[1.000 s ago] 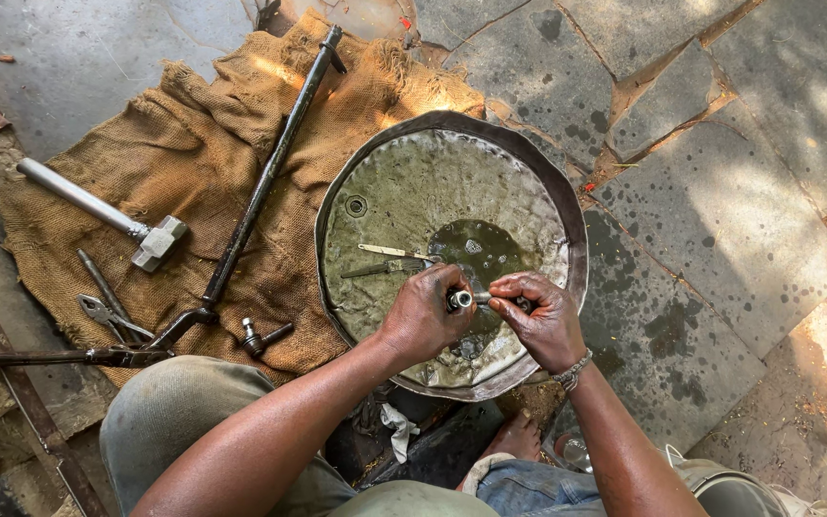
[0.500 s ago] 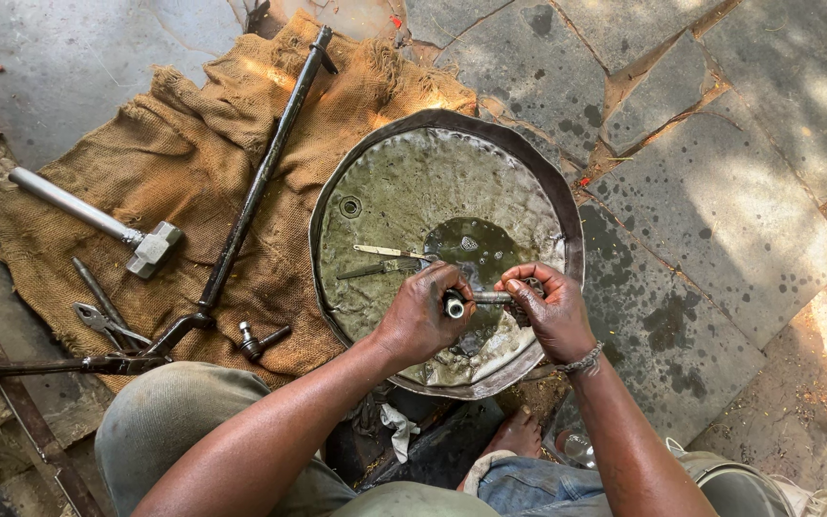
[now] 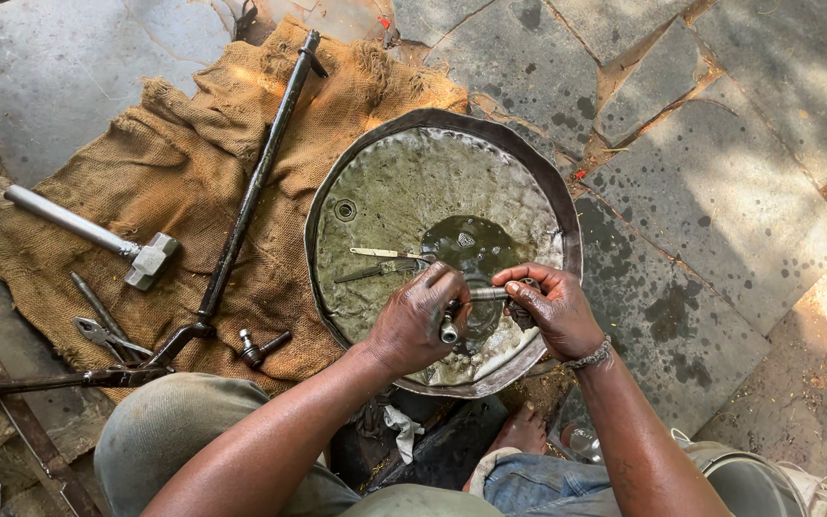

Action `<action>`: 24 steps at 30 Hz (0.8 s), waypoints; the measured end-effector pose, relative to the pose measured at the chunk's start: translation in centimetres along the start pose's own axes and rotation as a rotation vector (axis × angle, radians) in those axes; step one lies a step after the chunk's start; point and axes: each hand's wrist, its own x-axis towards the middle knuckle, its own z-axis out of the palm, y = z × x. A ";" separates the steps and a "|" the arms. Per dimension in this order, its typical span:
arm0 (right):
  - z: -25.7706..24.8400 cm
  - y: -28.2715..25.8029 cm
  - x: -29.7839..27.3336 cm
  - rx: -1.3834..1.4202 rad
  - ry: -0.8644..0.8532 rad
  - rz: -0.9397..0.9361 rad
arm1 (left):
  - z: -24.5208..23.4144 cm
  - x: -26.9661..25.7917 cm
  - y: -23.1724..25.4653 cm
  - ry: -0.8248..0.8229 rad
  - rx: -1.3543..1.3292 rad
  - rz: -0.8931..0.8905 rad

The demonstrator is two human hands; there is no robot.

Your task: The person cleans a small mechanical metal part by rubbing it with their hands in a basin filled with dark liquid, then uses a thin metal tool to scrape residue from the part.

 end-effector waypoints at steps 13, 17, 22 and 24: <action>1.3 -0.9 -0.4 0.092 -0.057 0.064 | 2.4 0.2 -3.1 -0.021 -1.219 -0.829; 1.7 -0.9 -0.3 0.026 -0.049 0.054 | 3.1 -0.3 -3.8 0.038 -1.349 -0.900; 2.0 -1.0 -0.2 -0.043 -0.033 0.073 | 3.7 -0.7 -4.5 0.029 -1.362 -0.896; 2.1 -1.0 -0.2 -0.055 -0.039 0.068 | 3.9 -0.7 -4.6 0.040 -1.357 -0.907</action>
